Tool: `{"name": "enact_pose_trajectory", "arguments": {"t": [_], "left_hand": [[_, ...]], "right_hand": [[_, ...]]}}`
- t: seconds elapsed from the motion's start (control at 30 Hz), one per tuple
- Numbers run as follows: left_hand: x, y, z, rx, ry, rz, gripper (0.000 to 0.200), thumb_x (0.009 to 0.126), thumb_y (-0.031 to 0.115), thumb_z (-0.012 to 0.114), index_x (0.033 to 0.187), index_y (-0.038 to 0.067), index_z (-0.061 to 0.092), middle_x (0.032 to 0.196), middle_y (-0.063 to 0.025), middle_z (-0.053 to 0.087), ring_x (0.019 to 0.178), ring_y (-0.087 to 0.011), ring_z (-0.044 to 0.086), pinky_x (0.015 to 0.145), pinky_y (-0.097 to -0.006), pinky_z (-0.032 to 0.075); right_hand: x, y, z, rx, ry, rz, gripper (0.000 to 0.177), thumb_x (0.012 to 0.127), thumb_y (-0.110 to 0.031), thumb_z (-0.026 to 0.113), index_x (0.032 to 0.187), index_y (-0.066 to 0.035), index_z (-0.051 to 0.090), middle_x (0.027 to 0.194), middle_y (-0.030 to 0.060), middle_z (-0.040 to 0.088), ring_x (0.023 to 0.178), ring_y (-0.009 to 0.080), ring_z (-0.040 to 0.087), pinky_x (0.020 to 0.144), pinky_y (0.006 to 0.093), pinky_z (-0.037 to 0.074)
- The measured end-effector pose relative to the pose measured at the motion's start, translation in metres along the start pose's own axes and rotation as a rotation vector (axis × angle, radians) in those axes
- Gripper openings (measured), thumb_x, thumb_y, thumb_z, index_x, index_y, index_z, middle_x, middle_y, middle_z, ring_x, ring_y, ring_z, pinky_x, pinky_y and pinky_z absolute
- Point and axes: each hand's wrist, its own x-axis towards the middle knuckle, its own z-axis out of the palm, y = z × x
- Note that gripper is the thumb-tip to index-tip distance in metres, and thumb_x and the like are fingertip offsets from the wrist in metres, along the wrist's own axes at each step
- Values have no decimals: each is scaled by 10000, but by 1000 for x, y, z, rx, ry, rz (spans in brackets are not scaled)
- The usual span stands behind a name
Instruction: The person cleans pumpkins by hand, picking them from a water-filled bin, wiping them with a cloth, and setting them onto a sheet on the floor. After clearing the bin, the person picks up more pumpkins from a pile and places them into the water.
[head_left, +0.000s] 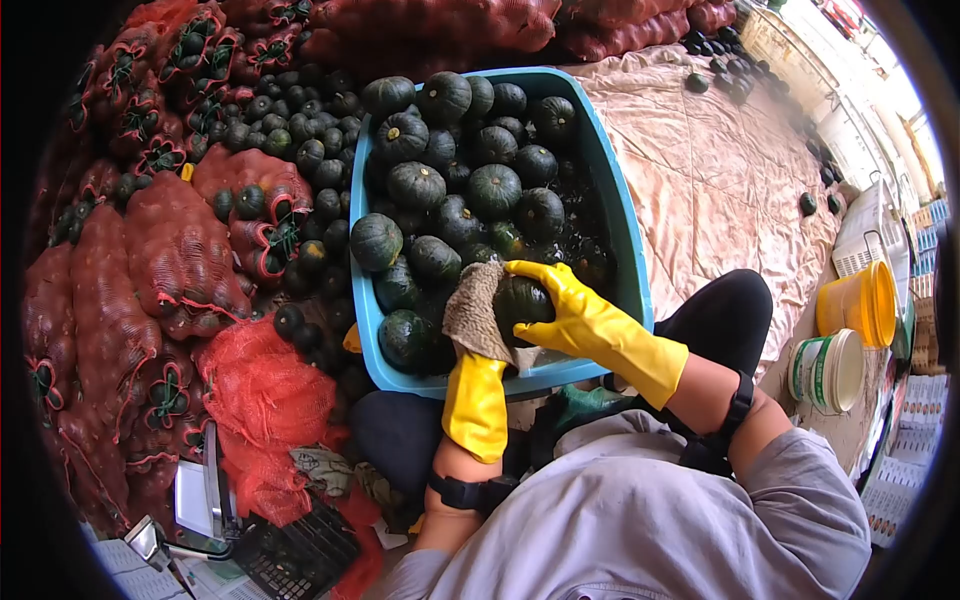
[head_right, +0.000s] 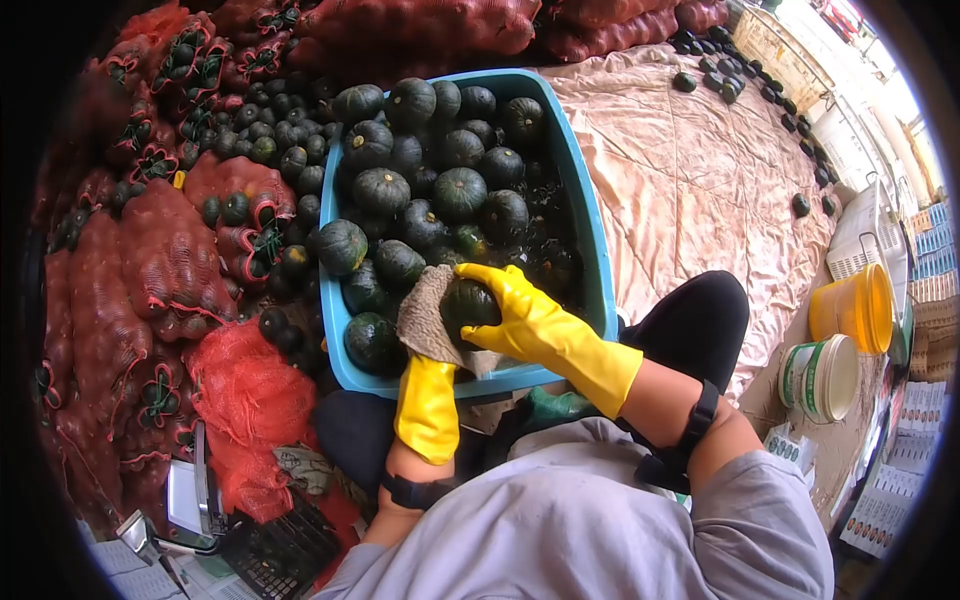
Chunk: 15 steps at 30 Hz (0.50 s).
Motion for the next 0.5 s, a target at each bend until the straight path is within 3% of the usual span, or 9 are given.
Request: {"name": "enact_pose_trajectory", "arguments": {"t": [0.1, 0.13, 0.23, 0.27, 0.3, 0.37, 0.4, 0.43, 0.5], "left_hand": [[4, -12, 15, -580, 20, -250, 420, 767, 283, 826, 1114, 88, 694, 1057, -162, 711, 1039, -373, 693, 930, -465, 566], [2, -12, 19, -592, 36, -273, 433, 747, 284, 835, 1106, 88, 692, 1053, -164, 708, 1047, -379, 687, 932, -468, 563], [-1, 6, 19, -37, -17, -129, 474, 688, 287, 864, 1081, 89, 687, 1040, -169, 699, 1069, -396, 669, 940, -478, 556], [-1, 13, 11, 165, -67, -54, 489, 668, 288, 873, 1073, 90, 685, 1035, -170, 695, 1077, -402, 662, 942, -482, 554], [2, 18, 2, 275, -101, 9, 503, 648, 288, 882, 1065, 90, 683, 1031, -172, 692, 1084, -407, 656, 944, -485, 551], [3, 6, -13, 34, -155, 5, 528, 623, 295, 894, 1060, 88, 683, 1031, -156, 697, 1073, -389, 665, 932, -466, 554], [4, -2, -6, -340, -141, -190, 444, 705, 289, 857, 1059, 87, 681, 1042, -140, 696, 1065, -354, 673, 940, -445, 553], [3, -9, 1, -716, -57, -380, 363, 787, 282, 819, 1058, 86, 679, 1054, -125, 696, 1057, -318, 680, 948, -424, 552], [0, -52, 38, -127, 58, 70, 228, 902, 229, 744, 1072, 93, 676, 1135, -121, 705, 1088, -292, 685, 981, -413, 543]], "right_hand": [[4, 4, 6, 934, -71, 529, 719, 878, -256, 867, 1503, -159, 525, 1418, 159, 585, 1288, 278, 612, 1075, 401, 525], [-2, -6, 26, 1289, 164, 673, 768, 901, -284, 864, 1543, -148, 464, 1425, 134, 591, 1281, 238, 610, 1083, 392, 523], [-4, 27, 59, 820, 318, 318, 831, 890, -307, 876, 1550, -71, 429, 1416, 148, 596, 1266, 242, 612, 1086, 397, 523], [4, 32, 41, 447, 149, 255, 813, 863, -271, 879, 1527, -48, 465, 1428, 198, 582, 1305, 299, 596, 1099, 415, 509], [-1, 31, 22, 8, 129, -65, 823, 824, -168, 879, 1539, -107, 475, 1398, 202, 595, 1292, 310, 604, 1143, 407, 464], [1, -15, -9, -8, -153, 85, 818, 812, -140, 860, 1537, -106, 484, 1437, 224, 562, 1334, 313, 574, 1162, 408, 444], [0, 7, -2, 158, -93, 14, 782, 826, -146, 864, 1524, -134, 510, 1413, 188, 592, 1290, 277, 603, 1118, 404, 488], [-2, -4, -3, 803, -162, 326, 704, 873, -191, 849, 1504, -152, 538, 1376, 141, 622, 1236, 231, 625, 1069, 390, 526], [-1, 17, 35, 1078, 167, 362, 673, 921, -224, 834, 1510, -129, 523, 1314, 97, 642, 1186, 182, 621, 1050, 361, 529]]}}
